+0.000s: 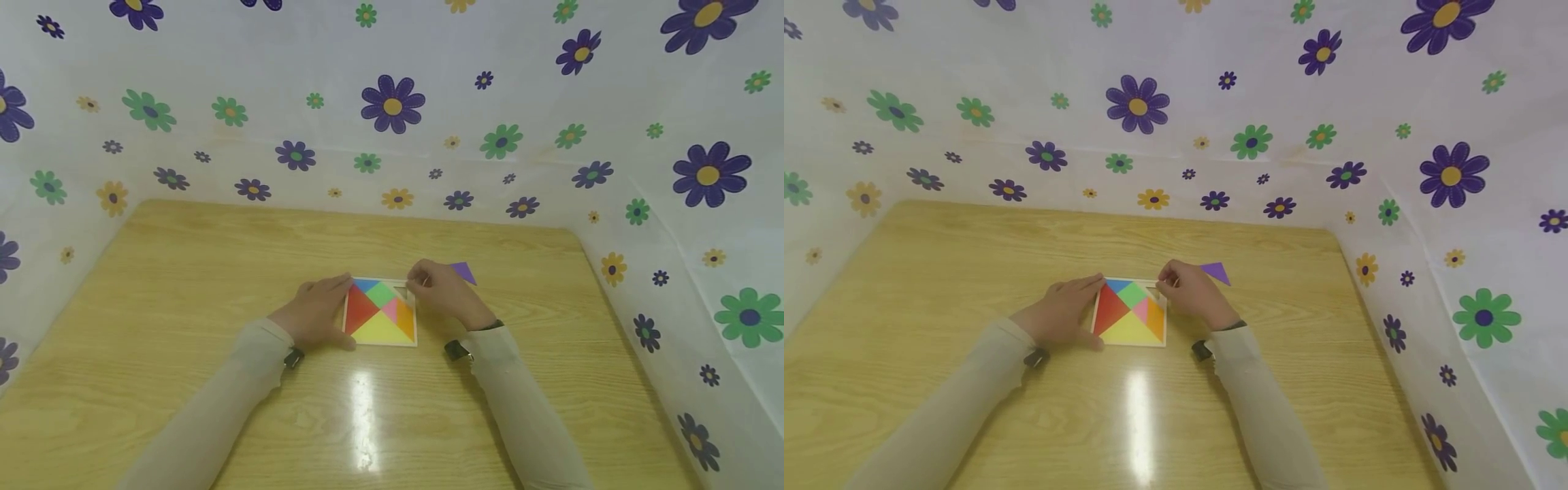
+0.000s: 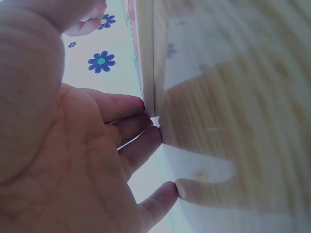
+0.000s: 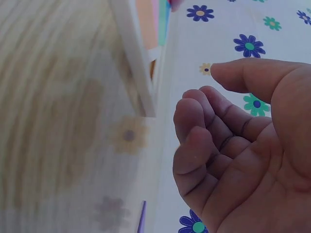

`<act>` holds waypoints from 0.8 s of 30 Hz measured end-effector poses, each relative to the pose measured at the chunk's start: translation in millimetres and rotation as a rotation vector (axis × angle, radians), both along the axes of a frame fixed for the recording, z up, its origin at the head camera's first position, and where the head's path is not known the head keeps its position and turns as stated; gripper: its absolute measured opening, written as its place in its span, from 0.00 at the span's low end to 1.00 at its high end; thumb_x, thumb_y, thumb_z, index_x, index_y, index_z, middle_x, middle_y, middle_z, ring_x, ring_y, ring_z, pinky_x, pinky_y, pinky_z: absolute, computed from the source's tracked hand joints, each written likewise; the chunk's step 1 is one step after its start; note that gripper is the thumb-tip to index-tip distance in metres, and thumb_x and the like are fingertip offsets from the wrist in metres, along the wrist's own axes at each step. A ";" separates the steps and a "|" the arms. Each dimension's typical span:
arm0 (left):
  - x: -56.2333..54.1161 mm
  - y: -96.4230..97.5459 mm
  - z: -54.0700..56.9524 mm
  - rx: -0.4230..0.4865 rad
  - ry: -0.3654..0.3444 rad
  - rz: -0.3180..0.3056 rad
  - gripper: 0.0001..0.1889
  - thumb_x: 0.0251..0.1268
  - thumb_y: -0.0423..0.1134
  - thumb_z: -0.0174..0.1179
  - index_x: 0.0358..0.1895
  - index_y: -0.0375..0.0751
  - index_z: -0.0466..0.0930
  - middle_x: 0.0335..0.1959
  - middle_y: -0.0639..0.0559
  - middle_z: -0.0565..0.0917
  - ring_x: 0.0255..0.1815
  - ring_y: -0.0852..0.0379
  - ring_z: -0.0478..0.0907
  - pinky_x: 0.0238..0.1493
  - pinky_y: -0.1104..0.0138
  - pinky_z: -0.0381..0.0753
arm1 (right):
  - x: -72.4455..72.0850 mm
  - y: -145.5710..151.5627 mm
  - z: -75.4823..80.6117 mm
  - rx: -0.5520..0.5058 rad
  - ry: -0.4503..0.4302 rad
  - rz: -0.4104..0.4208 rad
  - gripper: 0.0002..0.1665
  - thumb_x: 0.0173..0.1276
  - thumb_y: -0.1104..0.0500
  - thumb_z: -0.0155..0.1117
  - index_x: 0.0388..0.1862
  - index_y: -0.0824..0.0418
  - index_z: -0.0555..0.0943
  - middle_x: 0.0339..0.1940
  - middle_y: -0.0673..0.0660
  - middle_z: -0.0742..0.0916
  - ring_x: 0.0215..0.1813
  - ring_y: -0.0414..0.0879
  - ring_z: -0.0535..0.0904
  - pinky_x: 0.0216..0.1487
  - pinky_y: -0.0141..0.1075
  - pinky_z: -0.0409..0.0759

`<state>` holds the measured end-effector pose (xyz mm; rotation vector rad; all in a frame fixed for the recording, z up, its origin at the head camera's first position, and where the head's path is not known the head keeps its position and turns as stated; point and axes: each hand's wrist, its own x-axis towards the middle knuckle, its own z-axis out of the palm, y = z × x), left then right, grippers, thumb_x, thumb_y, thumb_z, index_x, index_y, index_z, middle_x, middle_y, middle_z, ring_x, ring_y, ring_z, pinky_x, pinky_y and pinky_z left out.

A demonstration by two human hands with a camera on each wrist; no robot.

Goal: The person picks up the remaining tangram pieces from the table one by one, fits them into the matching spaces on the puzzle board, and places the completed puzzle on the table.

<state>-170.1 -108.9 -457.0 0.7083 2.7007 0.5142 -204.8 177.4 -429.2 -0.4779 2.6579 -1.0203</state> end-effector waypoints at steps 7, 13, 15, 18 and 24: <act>-0.6 0.8 -1.4 -0.010 -0.006 0.005 0.64 0.49 0.69 0.74 0.84 0.40 0.50 0.85 0.46 0.52 0.84 0.45 0.51 0.80 0.44 0.53 | -1.8 2.4 -4.0 0.032 -0.014 -0.001 0.12 0.78 0.51 0.61 0.51 0.57 0.82 0.43 0.54 0.86 0.41 0.49 0.79 0.42 0.40 0.81; -0.2 0.9 1.8 -0.006 -0.013 0.002 0.64 0.49 0.68 0.74 0.84 0.39 0.50 0.85 0.45 0.53 0.84 0.44 0.51 0.80 0.44 0.53 | -4.5 7.4 -3.3 0.041 0.009 -0.013 0.14 0.78 0.53 0.60 0.54 0.59 0.81 0.45 0.55 0.86 0.45 0.50 0.80 0.48 0.44 0.82; 0.2 0.7 3.6 -0.006 -0.013 -0.002 0.64 0.50 0.68 0.74 0.84 0.39 0.50 0.85 0.45 0.53 0.84 0.43 0.51 0.79 0.43 0.53 | -6.0 9.6 -3.3 0.065 0.034 -0.018 0.14 0.78 0.54 0.60 0.54 0.61 0.82 0.46 0.56 0.86 0.47 0.51 0.80 0.51 0.45 0.82; 0.8 0.3 5.7 -0.005 -0.010 -0.009 0.64 0.50 0.68 0.74 0.84 0.38 0.50 0.85 0.44 0.53 0.84 0.42 0.52 0.79 0.41 0.53 | -8.4 14.0 -2.2 0.141 0.087 -0.047 0.14 0.78 0.54 0.60 0.53 0.62 0.82 0.49 0.58 0.85 0.50 0.52 0.80 0.55 0.47 0.81; -0.2 -0.8 3.6 -0.006 -0.007 -0.016 0.64 0.50 0.69 0.73 0.84 0.38 0.50 0.85 0.44 0.52 0.84 0.42 0.51 0.79 0.42 0.53 | -8.6 25.4 3.0 0.299 0.138 -0.152 0.19 0.76 0.56 0.58 0.56 0.69 0.80 0.56 0.67 0.81 0.55 0.60 0.78 0.61 0.53 0.79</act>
